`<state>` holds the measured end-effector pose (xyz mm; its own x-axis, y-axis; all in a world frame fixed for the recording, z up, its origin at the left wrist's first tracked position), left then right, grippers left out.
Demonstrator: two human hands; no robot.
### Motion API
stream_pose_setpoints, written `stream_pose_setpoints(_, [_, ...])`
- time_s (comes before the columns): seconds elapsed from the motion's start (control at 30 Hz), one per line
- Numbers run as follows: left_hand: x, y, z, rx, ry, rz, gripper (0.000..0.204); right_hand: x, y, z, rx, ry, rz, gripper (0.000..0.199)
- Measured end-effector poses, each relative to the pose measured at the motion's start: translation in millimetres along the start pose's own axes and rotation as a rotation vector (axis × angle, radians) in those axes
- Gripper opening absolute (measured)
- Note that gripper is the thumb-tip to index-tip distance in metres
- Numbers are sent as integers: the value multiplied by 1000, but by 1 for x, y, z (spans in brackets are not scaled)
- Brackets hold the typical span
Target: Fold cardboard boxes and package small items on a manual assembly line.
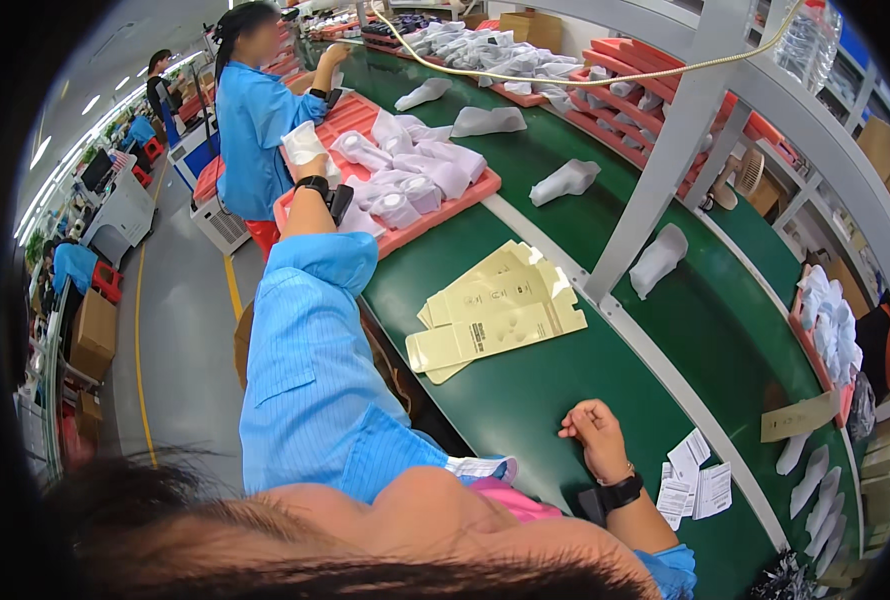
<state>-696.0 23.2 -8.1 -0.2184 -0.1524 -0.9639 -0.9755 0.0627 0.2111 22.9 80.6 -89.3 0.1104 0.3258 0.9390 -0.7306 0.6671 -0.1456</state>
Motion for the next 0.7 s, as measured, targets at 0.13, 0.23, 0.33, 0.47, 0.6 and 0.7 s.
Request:
stream_pose_setpoints(0.13, [-15, -14, 3, 3, 61, -91, 59, -2, -2, -2, 2, 62, 12, 8])
stream_pose_setpoints(0.23, [-15, -11, 12, 18, 167, -137, 60, -3, -4, -2, 0, 65, 34, 7])
stream_pose_setpoints(0.33, [12, 5, 25, 98, 307, -202, 64, -2, -3, -2, -5, 64, 31, 7])
stream_pose_setpoints(0.47, [86, 57, 40, 102, -407, -318, 65, -1, -1, -4, 37, 87, 51, 7])
stream_pose_setpoints(0.6, [78, 72, 16, 22, -27, -220, 54, -3, -1, -3, 42, 110, 45, 7])
stream_pose_setpoints(0.7, [36, 30, -2, 30, -484, 6, 42, -1, 1, 1, 70, 74, 52, 7])
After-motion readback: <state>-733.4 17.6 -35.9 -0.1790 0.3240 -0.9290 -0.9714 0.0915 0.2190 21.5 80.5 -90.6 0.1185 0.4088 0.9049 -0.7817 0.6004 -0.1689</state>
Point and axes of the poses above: each hand's wrist, its own y-axis towards the middle knuckle, its own z-axis out of the palm, x = y × z, the point moved 7 cm from there along y, towards the middle knuckle, and after that the axes turned 1 degree about x, right-handed, at the moved point
